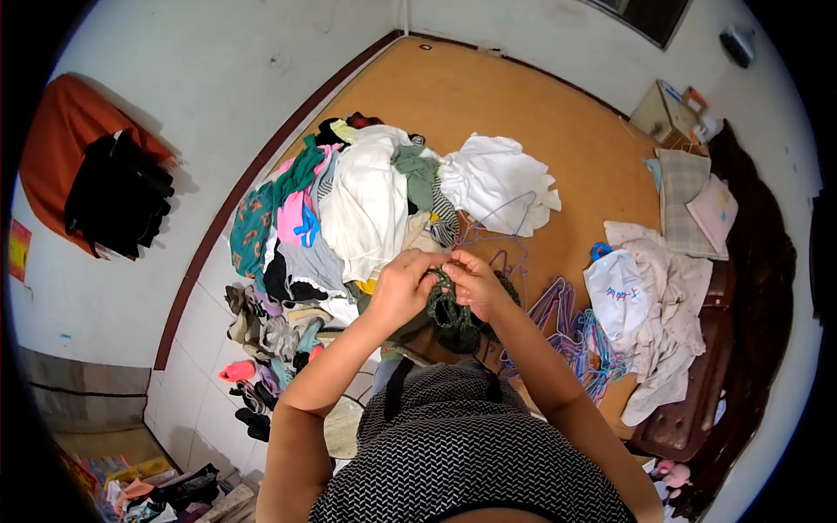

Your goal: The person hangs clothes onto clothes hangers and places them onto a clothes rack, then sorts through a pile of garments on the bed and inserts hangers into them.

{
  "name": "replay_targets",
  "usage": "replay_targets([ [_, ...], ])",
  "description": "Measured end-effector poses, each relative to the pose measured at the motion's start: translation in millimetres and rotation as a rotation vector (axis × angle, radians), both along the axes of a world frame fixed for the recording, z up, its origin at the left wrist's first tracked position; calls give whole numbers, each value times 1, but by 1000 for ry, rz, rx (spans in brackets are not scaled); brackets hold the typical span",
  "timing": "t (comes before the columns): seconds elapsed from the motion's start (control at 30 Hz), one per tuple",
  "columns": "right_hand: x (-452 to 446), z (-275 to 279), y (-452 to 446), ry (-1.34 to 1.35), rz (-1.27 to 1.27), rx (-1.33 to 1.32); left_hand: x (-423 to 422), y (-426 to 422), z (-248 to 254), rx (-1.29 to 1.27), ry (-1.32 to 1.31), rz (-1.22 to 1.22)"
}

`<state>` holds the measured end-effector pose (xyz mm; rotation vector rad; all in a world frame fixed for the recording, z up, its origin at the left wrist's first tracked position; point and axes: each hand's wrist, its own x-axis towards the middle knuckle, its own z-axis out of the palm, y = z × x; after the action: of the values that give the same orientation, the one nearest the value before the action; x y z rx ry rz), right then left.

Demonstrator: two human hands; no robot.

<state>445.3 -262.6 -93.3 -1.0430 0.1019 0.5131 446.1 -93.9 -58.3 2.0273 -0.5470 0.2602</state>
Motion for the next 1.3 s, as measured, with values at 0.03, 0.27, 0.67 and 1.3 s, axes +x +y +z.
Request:
replay_targets([
  [0.03,-1,1,1,0,0,-1,1,1,-2,50,-87,-30],
  [0.27,-11,-12,8,-406,-260,-435,0,2,-16,60,149,69],
  [0.67,-18,-37,16,-557,-386,-769,11,2,-50,-801,1203,35],
  [1.3,-7,-22,2,-181,-277,-614,2,-8,-66,-56,481,136],
])
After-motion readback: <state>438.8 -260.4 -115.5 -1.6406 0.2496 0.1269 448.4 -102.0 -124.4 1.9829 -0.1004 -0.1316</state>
